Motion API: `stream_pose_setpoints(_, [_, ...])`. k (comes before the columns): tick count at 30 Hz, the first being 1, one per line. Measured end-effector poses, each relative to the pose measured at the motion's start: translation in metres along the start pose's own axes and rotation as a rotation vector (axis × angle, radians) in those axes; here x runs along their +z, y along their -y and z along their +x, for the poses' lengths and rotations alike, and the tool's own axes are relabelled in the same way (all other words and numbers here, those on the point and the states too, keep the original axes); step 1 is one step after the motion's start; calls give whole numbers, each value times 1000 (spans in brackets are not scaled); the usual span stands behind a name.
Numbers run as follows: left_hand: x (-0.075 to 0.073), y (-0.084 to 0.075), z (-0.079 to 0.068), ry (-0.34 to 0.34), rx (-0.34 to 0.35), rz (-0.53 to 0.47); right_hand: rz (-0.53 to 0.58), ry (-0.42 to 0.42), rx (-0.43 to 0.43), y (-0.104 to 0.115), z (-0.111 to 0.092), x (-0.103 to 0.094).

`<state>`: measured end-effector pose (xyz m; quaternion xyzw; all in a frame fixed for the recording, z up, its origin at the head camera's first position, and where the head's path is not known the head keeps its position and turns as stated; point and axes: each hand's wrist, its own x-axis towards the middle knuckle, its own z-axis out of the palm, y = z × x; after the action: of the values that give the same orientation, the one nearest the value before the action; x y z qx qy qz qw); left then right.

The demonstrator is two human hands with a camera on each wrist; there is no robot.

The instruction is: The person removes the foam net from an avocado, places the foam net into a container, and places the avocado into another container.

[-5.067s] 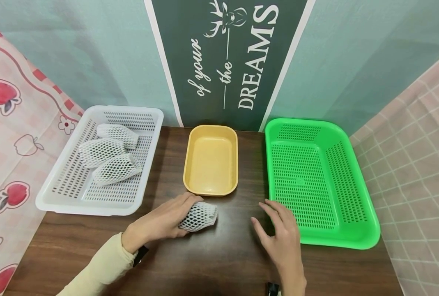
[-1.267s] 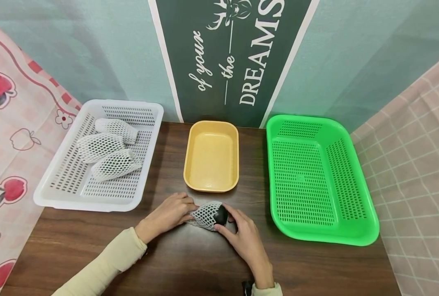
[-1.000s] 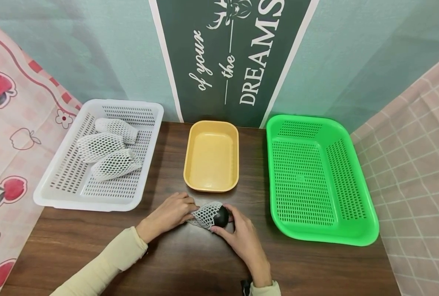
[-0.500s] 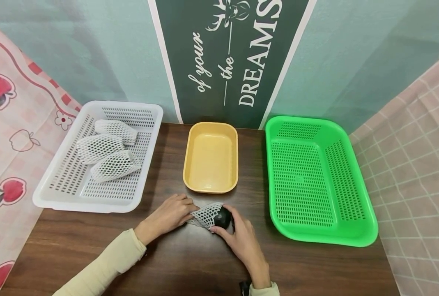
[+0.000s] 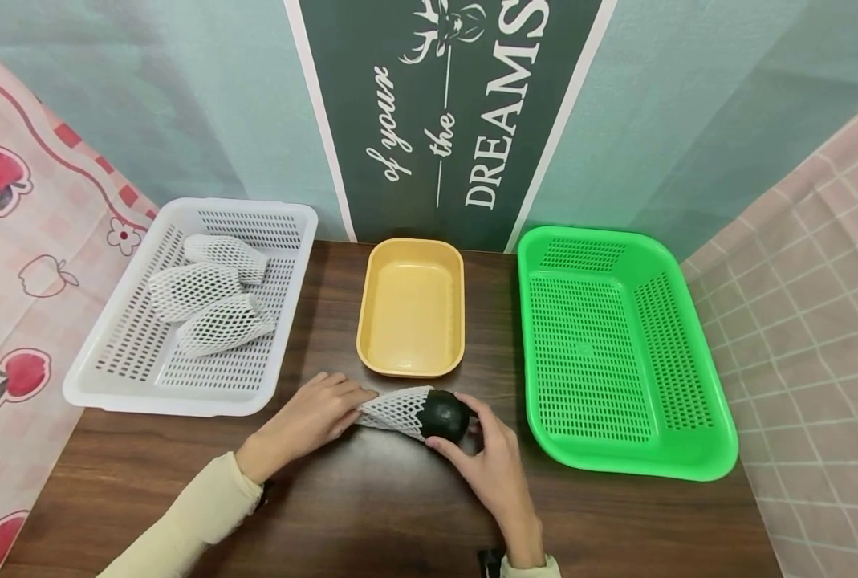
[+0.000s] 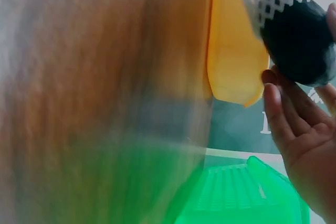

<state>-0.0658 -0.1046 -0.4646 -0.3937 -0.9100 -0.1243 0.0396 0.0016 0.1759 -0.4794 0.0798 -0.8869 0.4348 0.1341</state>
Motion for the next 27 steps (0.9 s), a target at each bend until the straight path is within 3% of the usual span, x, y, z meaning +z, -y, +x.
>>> stream_pose_setpoints(7, [-27,1,1,-126,-31,-16,78,-212,-207,0,5,-9])
stream_pose_setpoints(13, [-35,2,8,-271,-53,-58,84,-374,-322,6,13,-16])
stream_pose_setpoints(19, [-33,1,22,-375,-69,-60,66,-470,-313,15,19,-30])
stream_pose_setpoints(27, [-24,1,44,-401,-130,1,59,-591,-206,1,16,-45])
